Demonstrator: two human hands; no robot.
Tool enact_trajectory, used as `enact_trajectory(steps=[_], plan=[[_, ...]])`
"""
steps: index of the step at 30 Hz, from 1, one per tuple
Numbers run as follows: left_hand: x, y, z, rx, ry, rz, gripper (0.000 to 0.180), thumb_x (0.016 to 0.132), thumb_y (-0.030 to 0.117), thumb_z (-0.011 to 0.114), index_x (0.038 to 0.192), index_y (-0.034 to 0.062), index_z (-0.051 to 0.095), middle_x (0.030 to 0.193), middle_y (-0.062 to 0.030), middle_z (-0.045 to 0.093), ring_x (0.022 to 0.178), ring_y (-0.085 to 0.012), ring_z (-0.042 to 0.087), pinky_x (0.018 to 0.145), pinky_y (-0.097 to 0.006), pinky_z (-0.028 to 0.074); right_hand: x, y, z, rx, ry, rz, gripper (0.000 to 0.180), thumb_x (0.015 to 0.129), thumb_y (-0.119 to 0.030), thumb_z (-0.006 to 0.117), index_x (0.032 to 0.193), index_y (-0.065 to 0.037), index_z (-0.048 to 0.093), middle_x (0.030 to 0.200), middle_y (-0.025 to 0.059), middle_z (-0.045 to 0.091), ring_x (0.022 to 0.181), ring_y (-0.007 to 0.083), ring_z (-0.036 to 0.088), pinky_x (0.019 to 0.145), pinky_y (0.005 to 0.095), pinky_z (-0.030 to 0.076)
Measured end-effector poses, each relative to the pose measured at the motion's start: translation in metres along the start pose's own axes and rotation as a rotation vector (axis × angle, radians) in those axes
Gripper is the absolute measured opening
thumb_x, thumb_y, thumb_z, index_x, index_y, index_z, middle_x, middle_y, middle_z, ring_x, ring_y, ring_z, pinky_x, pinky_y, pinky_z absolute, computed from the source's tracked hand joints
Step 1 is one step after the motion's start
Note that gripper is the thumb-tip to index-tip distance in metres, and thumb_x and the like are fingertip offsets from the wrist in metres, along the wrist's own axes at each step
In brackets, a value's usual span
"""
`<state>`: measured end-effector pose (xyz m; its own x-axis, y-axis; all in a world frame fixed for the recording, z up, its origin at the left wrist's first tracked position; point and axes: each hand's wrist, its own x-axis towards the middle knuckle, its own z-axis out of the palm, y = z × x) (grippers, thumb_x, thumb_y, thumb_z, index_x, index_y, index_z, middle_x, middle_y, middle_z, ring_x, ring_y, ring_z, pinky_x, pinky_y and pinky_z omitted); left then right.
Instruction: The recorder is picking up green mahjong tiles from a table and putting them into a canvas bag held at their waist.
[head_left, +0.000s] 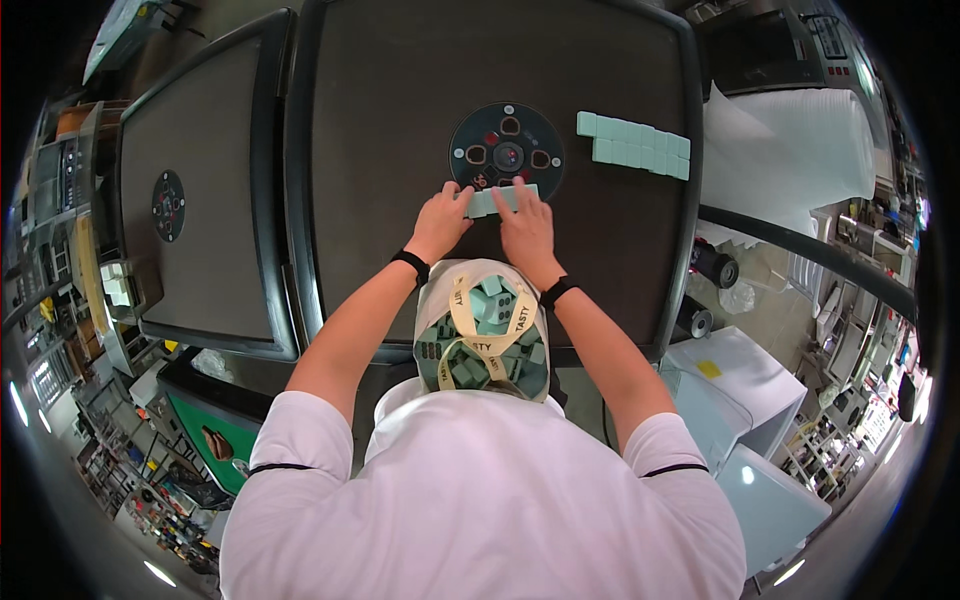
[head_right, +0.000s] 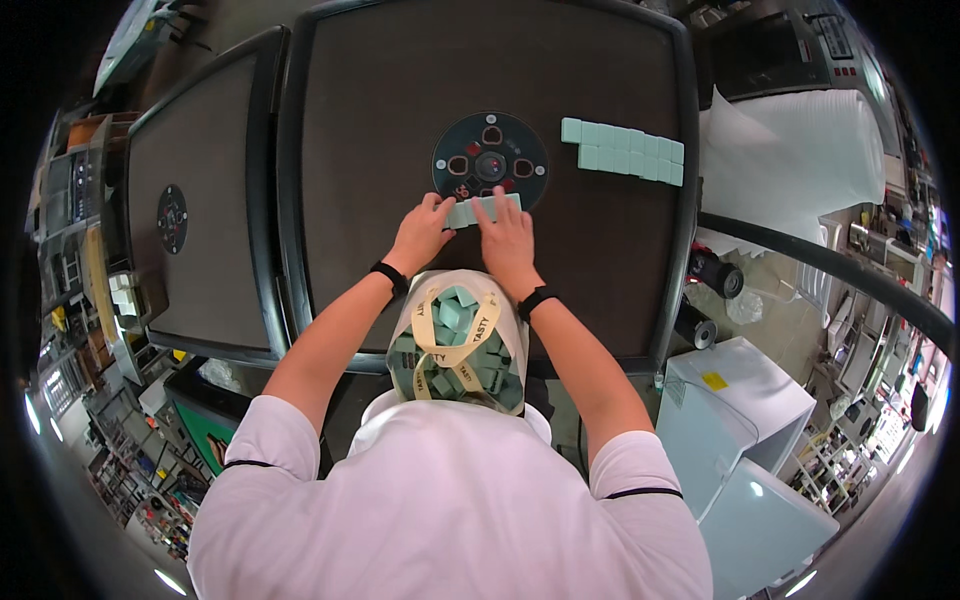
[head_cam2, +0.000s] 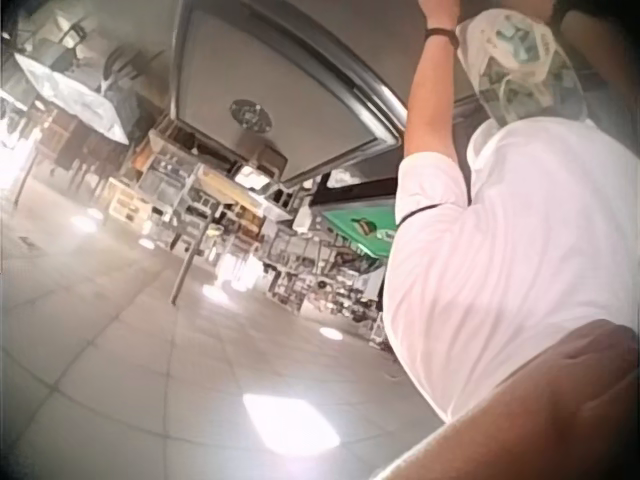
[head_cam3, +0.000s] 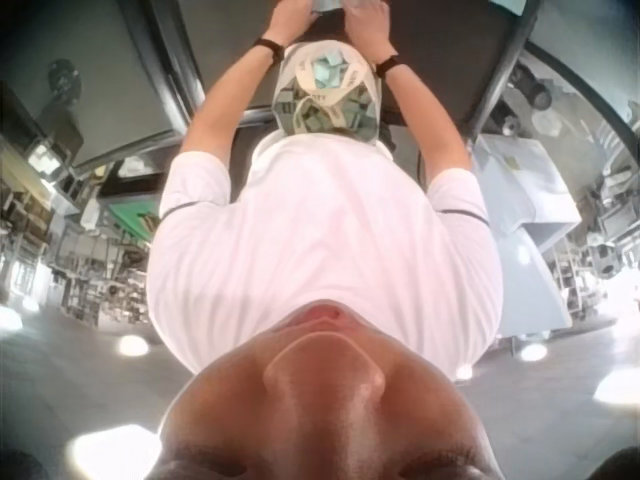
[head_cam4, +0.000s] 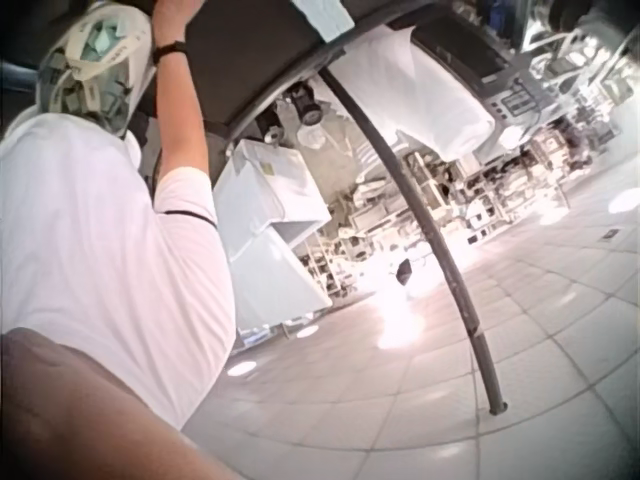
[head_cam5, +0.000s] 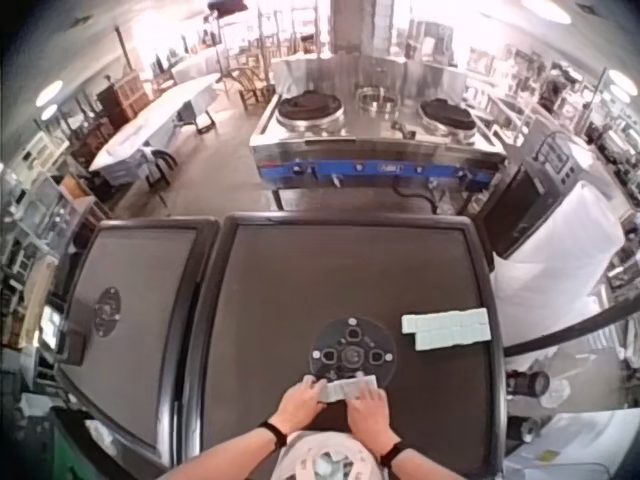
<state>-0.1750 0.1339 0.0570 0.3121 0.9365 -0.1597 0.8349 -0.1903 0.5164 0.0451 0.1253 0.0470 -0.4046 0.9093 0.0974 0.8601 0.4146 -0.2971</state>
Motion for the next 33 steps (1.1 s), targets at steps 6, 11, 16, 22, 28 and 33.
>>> enact_trajectory(steps=[6,11,16,22,28,33], plan=[[-0.005,0.0,-0.003,0.009,0.003,-0.025,0.061,0.087,0.014,0.088,0.141,0.007,0.06,0.128,-0.0189,0.062,0.109,-0.0421,0.071,0.091,-0.049,0.061,0.025,0.037,-0.013,-0.044,-0.138,-0.003,0.077,0.074,-0.018,0.094,0.145,-0.02,0.064,0.132,0.0117,0.063,0.11,0.0333,0.066,0.087,0.0474,0.057],[-0.029,-0.009,-0.032,-0.121,-0.003,-0.148,0.05,0.096,0.019,0.079,0.14,0.0043,0.061,0.131,-0.0218,0.065,0.117,-0.0458,0.069,0.094,-0.051,0.06,0.004,0.053,-0.016,0.298,-0.12,0.219,0.064,0.08,-0.022,0.093,0.137,-0.011,0.064,0.119,0.0153,0.067,0.112,0.0359,0.069,0.089,0.047,0.059],[-0.118,0.012,-0.141,-0.669,-0.175,-0.429,0.039,0.103,0.023,0.07,0.135,0.0007,0.069,0.102,-0.0088,0.073,0.095,-0.0169,0.069,0.084,-0.034,0.056,-0.054,0.021,-0.146,0.907,-0.354,0.683,0.042,0.09,-0.028,0.084,0.124,-0.005,0.076,0.091,0.009,0.077,0.078,0.0168,0.07,0.073,0.0352,0.058],[-0.214,0.103,-0.202,-0.708,-0.257,-0.447,0.041,0.098,0.024,0.075,0.131,-0.0005,0.072,0.1,-0.0083,0.076,0.086,-0.0133,0.067,0.08,-0.031,0.055,-0.13,-0.054,-0.297,0.868,-0.622,0.644,0.041,0.083,-0.028,0.084,0.113,0.0,0.079,0.085,0.0096,0.077,0.076,0.0162,0.071,0.075,0.0339,0.058],[-0.215,0.162,-0.158,-0.382,0.07,-0.245,0.048,0.095,0.019,0.083,0.134,-0.0033,0.066,0.117,-0.0171,0.071,0.089,-0.0255,0.071,0.077,-0.037,0.058,-0.146,-0.107,-0.272,0.469,-0.163,0.297,0.059,0.085,-0.021,0.088,0.136,-0.004,0.064,0.111,0.0177,0.072,0.108,0.0366,0.07,0.089,0.0436,0.059],[-0.254,0.15,-0.155,-0.386,0.018,-0.077,0.014,0.096,0.011,0.078,0.098,-0.0023,0.075,0.092,-0.0158,0.073,0.083,-0.0346,0.069,0.073,-0.042,0.056,-0.189,-0.095,-0.26,0.487,-0.145,0.17,0.021,0.085,-0.014,0.084,0.102,-0.005,0.074,0.096,0.0117,0.074,0.094,0.0335,0.07,0.083,0.0473,0.055]])
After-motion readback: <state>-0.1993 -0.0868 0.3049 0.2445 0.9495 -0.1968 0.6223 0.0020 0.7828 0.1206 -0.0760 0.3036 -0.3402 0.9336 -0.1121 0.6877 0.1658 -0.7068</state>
